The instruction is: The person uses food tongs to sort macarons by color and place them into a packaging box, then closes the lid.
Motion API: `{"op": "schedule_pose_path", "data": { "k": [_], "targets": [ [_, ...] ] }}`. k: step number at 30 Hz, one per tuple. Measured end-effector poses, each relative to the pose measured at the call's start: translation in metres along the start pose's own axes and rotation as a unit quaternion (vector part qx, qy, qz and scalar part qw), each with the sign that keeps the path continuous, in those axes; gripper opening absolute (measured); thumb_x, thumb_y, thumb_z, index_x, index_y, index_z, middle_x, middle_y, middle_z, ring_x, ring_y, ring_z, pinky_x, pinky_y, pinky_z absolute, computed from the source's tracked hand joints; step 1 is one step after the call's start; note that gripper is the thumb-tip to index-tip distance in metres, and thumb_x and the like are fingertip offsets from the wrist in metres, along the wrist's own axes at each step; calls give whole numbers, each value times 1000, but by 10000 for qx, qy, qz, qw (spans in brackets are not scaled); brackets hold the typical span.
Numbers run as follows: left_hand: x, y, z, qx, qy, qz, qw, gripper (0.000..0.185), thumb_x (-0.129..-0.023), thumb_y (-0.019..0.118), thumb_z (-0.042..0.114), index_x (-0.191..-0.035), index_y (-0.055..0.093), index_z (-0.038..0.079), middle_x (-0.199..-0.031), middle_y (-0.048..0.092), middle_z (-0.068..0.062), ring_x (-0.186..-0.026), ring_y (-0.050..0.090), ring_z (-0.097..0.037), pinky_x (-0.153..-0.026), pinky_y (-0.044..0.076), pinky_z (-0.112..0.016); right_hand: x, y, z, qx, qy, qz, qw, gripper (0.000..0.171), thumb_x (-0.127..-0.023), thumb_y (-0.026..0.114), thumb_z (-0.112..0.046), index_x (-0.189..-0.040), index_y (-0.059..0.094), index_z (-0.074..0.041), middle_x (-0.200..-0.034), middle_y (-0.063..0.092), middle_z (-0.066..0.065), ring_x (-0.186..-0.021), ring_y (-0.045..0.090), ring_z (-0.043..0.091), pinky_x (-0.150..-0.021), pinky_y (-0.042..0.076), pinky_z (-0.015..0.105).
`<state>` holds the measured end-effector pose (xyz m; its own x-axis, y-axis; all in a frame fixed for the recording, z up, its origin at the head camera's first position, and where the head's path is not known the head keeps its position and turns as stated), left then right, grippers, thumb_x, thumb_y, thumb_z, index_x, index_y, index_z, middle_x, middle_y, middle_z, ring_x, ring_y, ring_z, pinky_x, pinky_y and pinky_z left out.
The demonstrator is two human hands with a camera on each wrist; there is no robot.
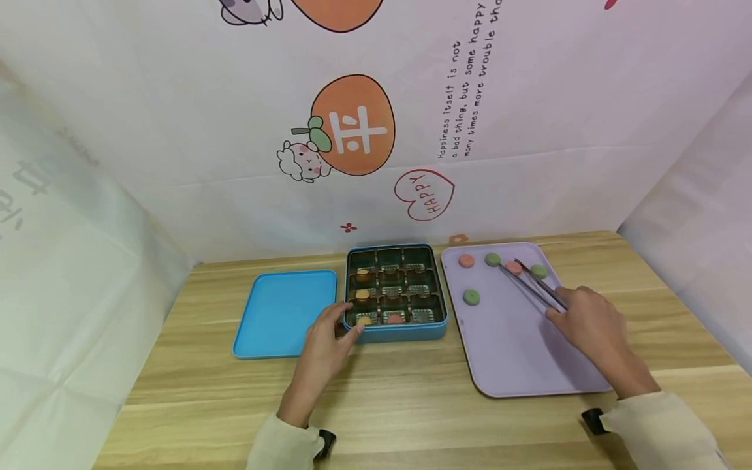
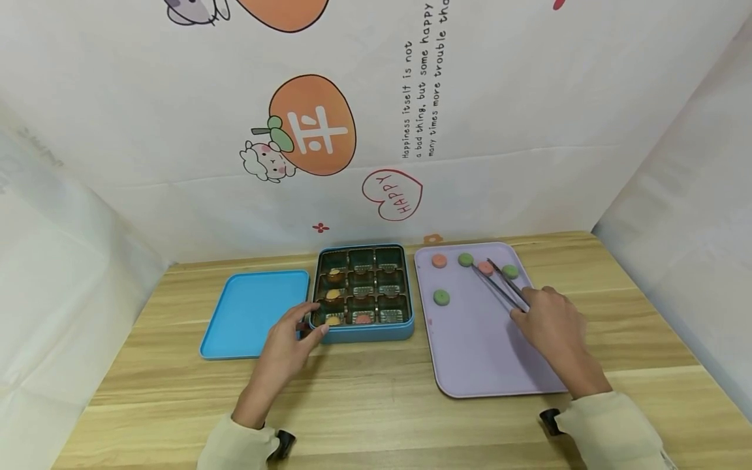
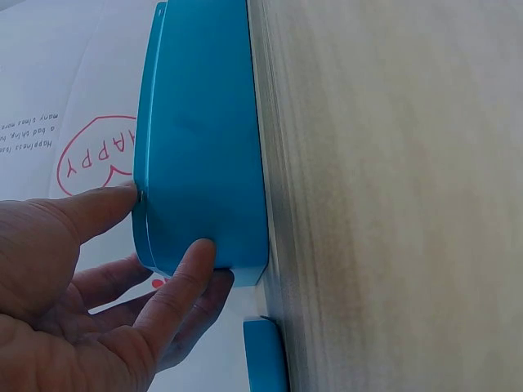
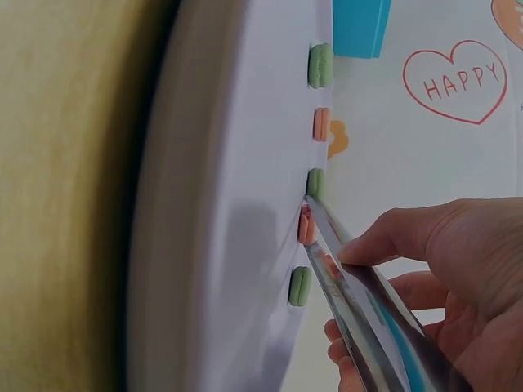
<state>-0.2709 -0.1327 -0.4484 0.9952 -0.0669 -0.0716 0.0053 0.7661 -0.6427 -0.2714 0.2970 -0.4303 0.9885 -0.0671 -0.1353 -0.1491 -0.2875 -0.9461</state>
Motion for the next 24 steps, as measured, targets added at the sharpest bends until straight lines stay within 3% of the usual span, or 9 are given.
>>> {"op": "schedule_pose_path", "data": {
  "k": [11, 24],
  "targets": [
    [0, 0, 1, 21, 16, 2, 10000, 46, -99, 74, 17, -142, 63, 1, -155, 51, -25, -138, 55, -45, -107, 50, -60, -2, 2, 3, -35, 71, -62, 9999, 43, -89, 70, -16, -124, 69, 8, -102, 67, 36, -68, 57, 36, -49, 42, 44],
    [0, -1, 1, -5, 32, 41, 10000, 46, -99, 74, 16, -141, 64, 1, -154, 52, -26, -138, 55, -46, -107, 50, -60, 1, -8, -11, -86, -67, 45, 9999, 47, -89, 71, -16, -127, 67, 11, -99, 66, 34, -65, 55, 33, -47, 41, 41]
  ]
}}
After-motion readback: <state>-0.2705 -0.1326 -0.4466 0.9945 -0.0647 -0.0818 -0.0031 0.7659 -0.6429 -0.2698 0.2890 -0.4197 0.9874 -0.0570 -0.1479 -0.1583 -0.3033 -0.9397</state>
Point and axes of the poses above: each hand's wrist, its own x-axis away from the middle knuckle, its own y-axis out of the palm, z = x × y, the point moved 9 cm from there along -x, towards the middle knuckle
